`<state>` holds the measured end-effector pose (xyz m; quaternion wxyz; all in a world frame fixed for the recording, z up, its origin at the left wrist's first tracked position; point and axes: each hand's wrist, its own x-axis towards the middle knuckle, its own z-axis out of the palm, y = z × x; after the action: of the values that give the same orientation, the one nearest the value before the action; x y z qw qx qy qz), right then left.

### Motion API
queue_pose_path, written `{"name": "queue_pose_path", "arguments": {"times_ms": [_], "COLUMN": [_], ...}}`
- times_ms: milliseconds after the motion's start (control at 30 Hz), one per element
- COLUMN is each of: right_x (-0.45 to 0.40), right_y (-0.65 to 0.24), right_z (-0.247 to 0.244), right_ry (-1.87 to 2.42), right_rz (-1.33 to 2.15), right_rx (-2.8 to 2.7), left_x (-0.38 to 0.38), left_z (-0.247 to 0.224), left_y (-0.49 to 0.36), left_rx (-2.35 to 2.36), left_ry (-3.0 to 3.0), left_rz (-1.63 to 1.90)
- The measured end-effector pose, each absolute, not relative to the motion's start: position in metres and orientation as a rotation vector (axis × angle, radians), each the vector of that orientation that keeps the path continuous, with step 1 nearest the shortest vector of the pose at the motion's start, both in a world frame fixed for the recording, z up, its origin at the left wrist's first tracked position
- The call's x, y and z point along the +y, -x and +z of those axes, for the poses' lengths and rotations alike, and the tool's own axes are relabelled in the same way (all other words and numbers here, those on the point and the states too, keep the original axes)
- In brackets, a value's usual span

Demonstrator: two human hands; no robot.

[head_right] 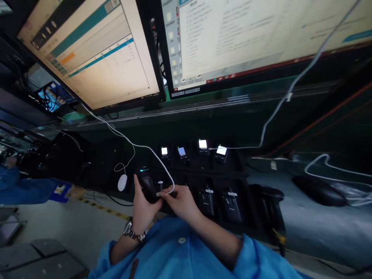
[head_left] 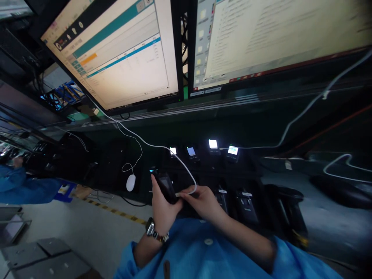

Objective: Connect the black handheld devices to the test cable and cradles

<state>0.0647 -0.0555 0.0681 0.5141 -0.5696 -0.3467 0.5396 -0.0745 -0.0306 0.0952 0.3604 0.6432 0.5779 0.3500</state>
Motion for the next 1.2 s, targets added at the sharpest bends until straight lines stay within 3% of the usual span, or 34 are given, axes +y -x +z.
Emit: {"name": "queue_pose_path", "arguments": {"times_ms": [333, 867, 1067, 1200], "right_x": [-0.066, -0.070, -0.064, -0.062], "right_y": [-0.059, -0.055, -0.059, -0.082], "right_z": [0.072, 0.056, 0.034, -0.005], "right_ry": [1.076, 0.966, 0.957, 1.236], "right_rz": [1.570, 1.647, 1.683, 1.476], "right_rx": [-0.433, -0.402, -0.527, -0.732], "left_x": [-0.047, -0.065, -0.043, -0.021], "left_z": [0.117, 0.090, 0.053, 0.029], "left_y": [0.094, 0.105, 0.103, 0.102], "left_rx": [1.488, 1.257, 1.109, 1.192], "left_ry": [-1.722, -1.301, -0.632, -0.316], "left_rz": [0.852, 0.980, 1.033, 0.969]}}
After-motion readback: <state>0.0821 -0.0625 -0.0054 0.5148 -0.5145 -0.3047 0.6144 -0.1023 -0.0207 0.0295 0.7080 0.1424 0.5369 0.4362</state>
